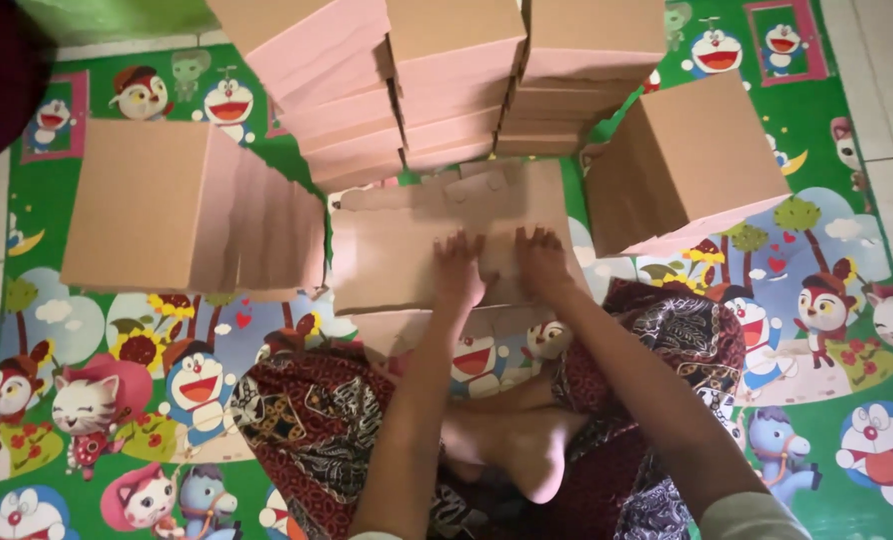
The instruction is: Folding flat cardboard templates into small boxes while sitting on the floor.
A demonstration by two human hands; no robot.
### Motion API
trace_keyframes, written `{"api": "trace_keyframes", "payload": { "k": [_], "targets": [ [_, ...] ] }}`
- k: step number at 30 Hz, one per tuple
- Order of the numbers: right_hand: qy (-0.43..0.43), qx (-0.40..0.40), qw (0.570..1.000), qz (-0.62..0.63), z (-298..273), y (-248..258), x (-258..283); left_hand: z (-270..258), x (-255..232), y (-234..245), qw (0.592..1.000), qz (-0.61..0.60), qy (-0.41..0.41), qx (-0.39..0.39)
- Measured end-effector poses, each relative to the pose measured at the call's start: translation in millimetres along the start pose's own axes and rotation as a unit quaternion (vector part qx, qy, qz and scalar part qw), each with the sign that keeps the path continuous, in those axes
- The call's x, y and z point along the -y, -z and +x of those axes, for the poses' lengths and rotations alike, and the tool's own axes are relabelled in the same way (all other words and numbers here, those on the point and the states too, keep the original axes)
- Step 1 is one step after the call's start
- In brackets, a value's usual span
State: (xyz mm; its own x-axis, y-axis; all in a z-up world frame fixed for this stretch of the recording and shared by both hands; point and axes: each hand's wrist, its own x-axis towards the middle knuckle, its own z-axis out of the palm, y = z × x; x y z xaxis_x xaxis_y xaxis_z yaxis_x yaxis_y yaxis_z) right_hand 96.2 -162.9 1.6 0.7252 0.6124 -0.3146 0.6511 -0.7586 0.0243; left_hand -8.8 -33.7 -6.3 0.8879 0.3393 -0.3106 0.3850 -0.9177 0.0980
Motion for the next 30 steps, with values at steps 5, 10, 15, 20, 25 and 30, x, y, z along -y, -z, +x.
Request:
{"api": "trace_keyframes", "payload": {
  "k": [5,10,15,20,25,30],
  "targets": [
    [0.022,0.023,0.998,-0.052,1.7,7.5,22.3,-9.3,1.5,-13.7,0.999,-0.039,0.027,-0.022],
    [0.076,-0.026,0.994,-0.072,30.4,-11.3,48.9,-17.0,5.4,17.0,0.999,-0.042,0.006,-0.024],
    [0.048,0.040,0.996,-0.071,39.4,-15.2,67.4,15.6,43.7,-10.1,1.000,0.014,-0.022,0.011],
    [0.038,0.116,0.991,-0.049,-10.4,46.1,79.1,50.0,94.1,-25.8,0.996,-0.038,-0.004,-0.082],
    [0.042,0.111,0.992,-0.030,1.4,29.3,72.2,48.6,111.9,14.9,0.997,0.042,0.060,-0.003],
    [0.053,0.117,0.992,-0.014,5.6,28.8,70.7,58.1,144.4,16.0,0.998,0.042,0.010,-0.048]
  ]
}}
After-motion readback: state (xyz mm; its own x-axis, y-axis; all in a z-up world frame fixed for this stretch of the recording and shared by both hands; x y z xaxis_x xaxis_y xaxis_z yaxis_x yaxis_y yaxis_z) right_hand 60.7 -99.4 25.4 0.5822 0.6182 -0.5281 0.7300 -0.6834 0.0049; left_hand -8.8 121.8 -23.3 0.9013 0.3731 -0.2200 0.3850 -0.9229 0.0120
